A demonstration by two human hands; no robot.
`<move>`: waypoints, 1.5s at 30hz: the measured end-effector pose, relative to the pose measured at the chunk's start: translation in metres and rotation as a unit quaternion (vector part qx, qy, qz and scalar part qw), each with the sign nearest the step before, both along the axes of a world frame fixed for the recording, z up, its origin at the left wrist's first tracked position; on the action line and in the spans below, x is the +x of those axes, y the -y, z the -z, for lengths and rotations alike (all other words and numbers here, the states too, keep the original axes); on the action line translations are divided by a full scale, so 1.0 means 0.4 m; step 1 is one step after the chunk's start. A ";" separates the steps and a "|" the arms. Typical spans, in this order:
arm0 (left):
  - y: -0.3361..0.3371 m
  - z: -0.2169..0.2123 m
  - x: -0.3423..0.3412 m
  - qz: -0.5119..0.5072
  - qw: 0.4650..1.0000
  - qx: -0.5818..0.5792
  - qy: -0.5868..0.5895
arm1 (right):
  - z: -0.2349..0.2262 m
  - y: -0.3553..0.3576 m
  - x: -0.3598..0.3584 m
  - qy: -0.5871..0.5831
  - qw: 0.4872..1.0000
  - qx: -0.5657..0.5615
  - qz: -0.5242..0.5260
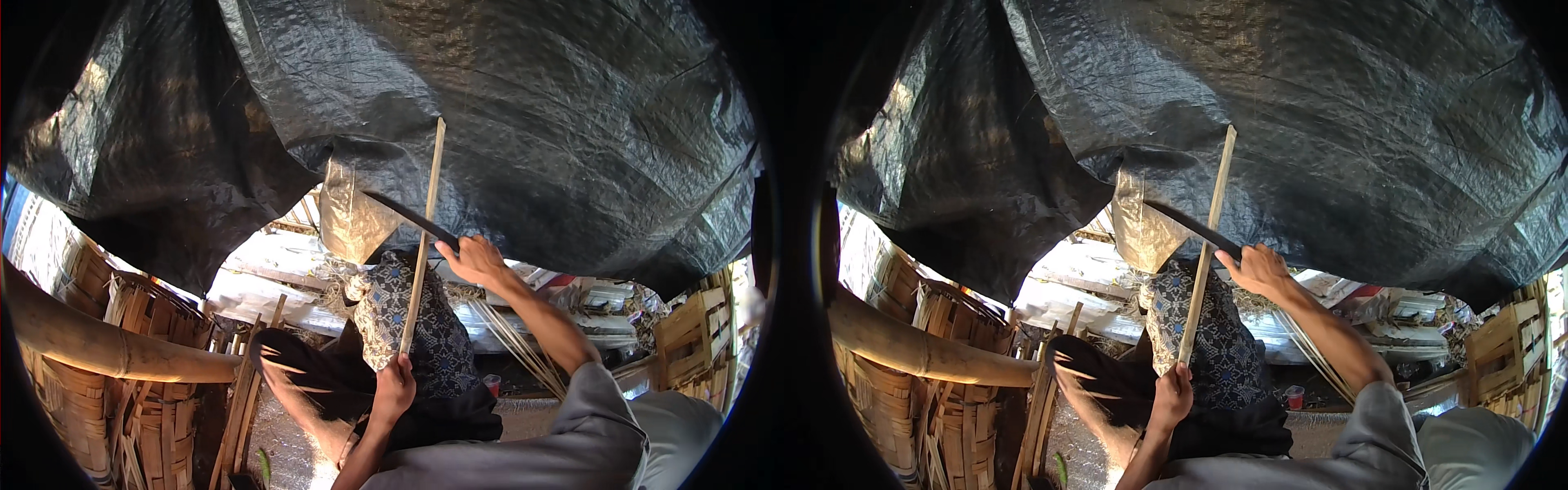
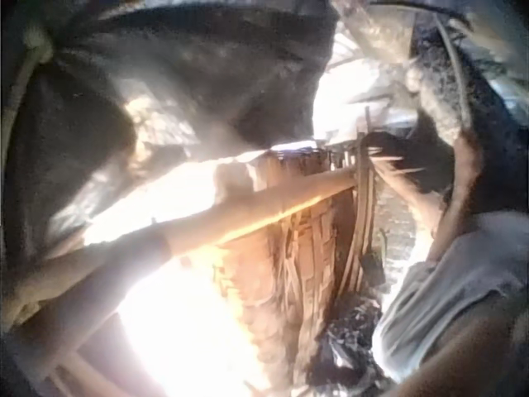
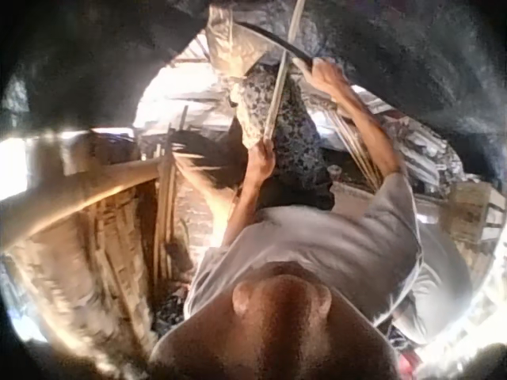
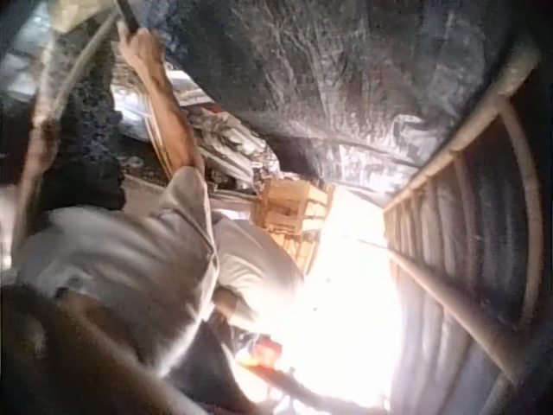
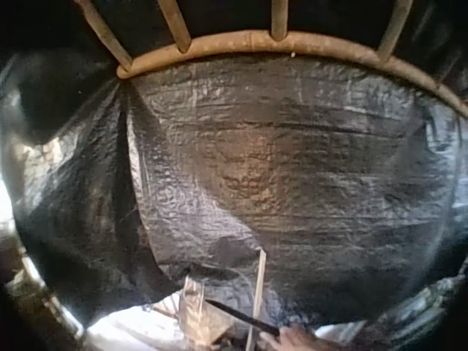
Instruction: The person shapes and splits bamboo strips using a knife, holding each piece by hand and slicing along its length with the blade.
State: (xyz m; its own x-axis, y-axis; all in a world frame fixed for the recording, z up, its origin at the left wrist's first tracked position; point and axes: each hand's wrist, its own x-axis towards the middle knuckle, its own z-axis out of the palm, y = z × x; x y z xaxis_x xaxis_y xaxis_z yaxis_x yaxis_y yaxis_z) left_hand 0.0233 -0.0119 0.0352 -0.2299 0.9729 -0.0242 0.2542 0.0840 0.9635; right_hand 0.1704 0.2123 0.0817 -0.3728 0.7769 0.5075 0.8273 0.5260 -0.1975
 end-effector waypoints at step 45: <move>0.064 -0.011 -0.010 -0.013 0.943 0.040 -0.329 | -0.024 0.006 0.001 0.099 0.919 -0.318 -0.209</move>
